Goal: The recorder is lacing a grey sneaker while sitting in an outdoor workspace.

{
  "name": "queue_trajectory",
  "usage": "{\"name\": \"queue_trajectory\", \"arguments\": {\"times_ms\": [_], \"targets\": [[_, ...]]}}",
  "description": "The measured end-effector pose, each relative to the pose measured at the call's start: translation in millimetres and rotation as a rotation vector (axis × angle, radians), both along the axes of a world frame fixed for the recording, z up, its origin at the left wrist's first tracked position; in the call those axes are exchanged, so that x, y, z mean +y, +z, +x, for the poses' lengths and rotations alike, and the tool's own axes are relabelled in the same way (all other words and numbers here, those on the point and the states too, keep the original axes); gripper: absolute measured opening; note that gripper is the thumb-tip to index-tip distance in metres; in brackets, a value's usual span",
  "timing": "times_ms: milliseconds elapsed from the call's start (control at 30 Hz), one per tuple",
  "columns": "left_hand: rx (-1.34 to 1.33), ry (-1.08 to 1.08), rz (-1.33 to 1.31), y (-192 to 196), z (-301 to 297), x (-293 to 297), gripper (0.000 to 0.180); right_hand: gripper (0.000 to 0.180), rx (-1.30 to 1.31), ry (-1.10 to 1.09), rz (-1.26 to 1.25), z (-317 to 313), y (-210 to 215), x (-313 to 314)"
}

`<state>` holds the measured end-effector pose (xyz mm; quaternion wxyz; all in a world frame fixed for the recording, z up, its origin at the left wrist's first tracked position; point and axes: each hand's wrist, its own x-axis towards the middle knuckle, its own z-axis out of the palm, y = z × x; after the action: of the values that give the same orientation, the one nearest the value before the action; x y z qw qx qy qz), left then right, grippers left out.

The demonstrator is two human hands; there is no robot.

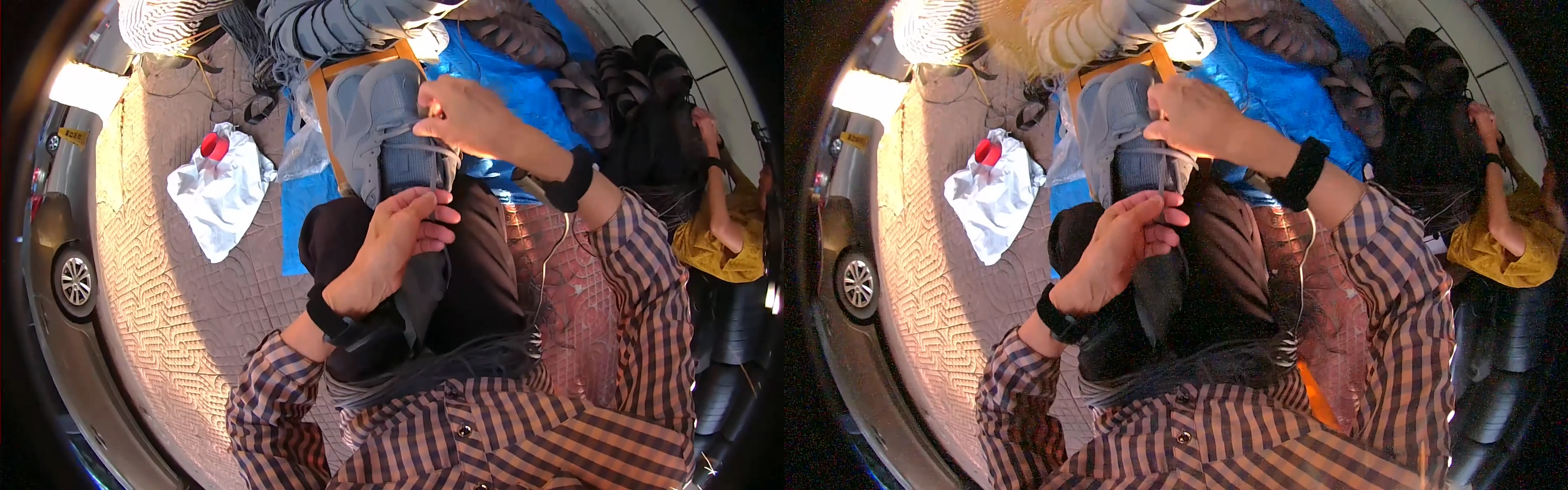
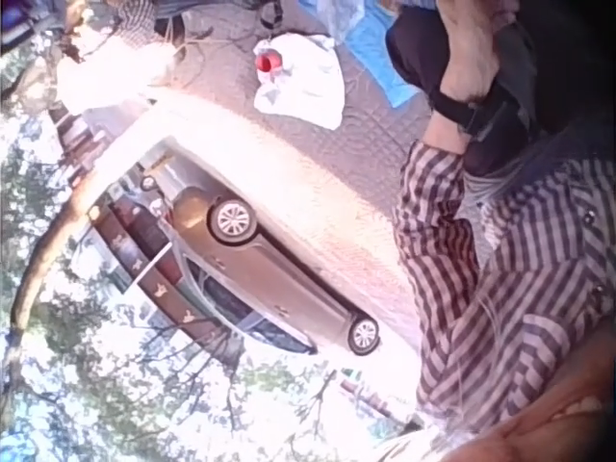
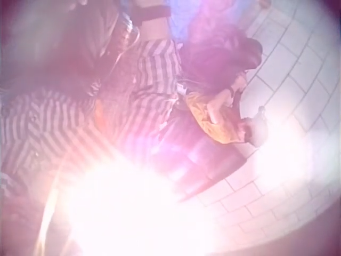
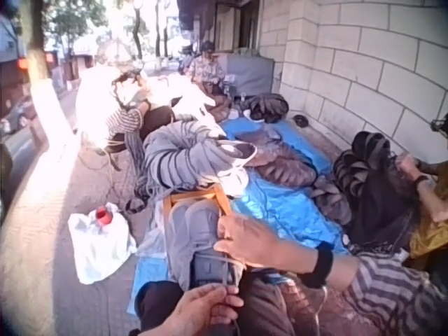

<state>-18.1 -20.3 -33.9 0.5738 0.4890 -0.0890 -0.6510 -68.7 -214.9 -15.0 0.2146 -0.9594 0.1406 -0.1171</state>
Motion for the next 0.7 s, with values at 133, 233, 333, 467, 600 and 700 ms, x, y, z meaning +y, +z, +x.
{"name": "queue_trajectory", "arguments": {"times_ms": [133, 233, 333, 467, 600, 700], "targets": [[-0.362, -0.096, -0.086, 8, 3, 2, 0.022, 0.020, -0.054, 0.101, -0.139, -2, 3, 7], [-0.849, -0.245, -0.019, 22, 13, -6, 0.022, 0.019, 0.004, 0.103, 0.049, -1, 7, 3], [-1.116, -0.272, 0.015, 24, 32, 0, 0.021, 0.015, -0.178, 0.181, -0.317, -7, 14, 11], [-1.009, -0.272, 0.057, 34, 51, 14, 0.020, 0.017, -0.054, 0.155, -0.383, -10, 15, 0], [-0.946, -0.238, 0.041, 33, 79, 53, 0.020, 0.027, 0.138, 0.188, 0.189, -2, 26, -13], [-0.949, 0.183, 0.038, -4, 110, 104, 0.019, 0.036, 0.219, 0.248, 0.364, -5, 20, -16]]}}
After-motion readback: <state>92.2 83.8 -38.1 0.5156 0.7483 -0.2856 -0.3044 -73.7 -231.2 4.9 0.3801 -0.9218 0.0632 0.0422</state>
